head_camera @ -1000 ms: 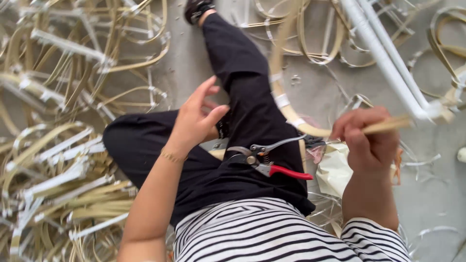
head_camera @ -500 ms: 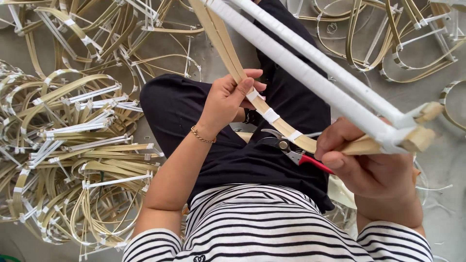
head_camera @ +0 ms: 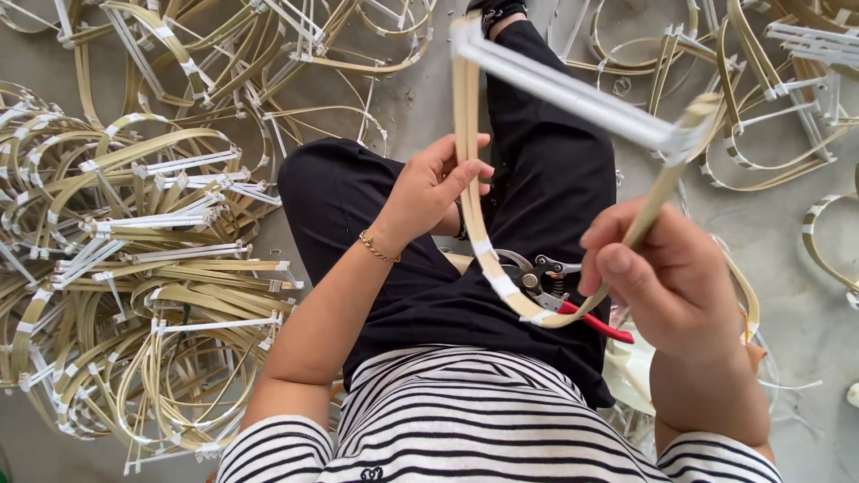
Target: Assembling curved bamboo or wood strips into frames using white plastic connectors and clips.
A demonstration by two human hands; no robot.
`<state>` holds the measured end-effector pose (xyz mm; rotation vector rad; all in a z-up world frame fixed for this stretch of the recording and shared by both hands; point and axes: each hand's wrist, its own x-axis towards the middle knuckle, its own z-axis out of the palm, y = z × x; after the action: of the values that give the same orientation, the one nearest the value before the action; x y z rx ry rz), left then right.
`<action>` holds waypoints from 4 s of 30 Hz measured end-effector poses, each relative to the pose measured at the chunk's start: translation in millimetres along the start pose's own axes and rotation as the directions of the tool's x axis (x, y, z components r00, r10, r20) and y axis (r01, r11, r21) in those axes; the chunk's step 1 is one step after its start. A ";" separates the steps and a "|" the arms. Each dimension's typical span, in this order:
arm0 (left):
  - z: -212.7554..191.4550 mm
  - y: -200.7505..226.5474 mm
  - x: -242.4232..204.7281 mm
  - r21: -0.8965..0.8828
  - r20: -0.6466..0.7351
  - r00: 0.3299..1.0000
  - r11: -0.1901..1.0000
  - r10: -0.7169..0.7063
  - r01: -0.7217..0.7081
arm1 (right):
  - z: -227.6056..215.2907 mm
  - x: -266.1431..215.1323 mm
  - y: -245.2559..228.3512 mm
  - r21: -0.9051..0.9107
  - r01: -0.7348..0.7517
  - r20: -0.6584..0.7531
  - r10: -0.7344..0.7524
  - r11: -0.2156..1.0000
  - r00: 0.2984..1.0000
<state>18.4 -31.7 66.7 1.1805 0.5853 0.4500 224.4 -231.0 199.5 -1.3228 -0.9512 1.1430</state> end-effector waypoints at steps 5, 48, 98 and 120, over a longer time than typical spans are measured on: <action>4.6 6.8 6.5 0.099 -0.114 0.993 0.995 -0.009 0.020 | -0.6 -2.6 9.5 0.042 -0.108 0.092 0.104 0.993 0.990; 82.0 4.0 -25.8 0.291 0.481 0.552 0.718 -0.681 0.632 | -92.2 6.7 114.0 0.161 -0.156 -0.090 0.172 0.975 0.981; 170.5 -108.1 93.8 -0.180 0.264 0.593 0.565 -0.761 0.805 | -170.9 -7.3 224.5 -0.825 0.099 -0.091 -0.302 0.557 0.949; 160.3 -114.2 84.2 -0.276 0.253 0.636 0.576 -0.729 0.770 | -238.3 35.5 215.5 -0.949 -0.034 -0.169 -0.417 0.312 0.893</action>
<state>188.3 -133.0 -15.0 0.4986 0.8081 -0.2546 447.3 -267.6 -31.7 -2.1734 -1.5068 -0.0747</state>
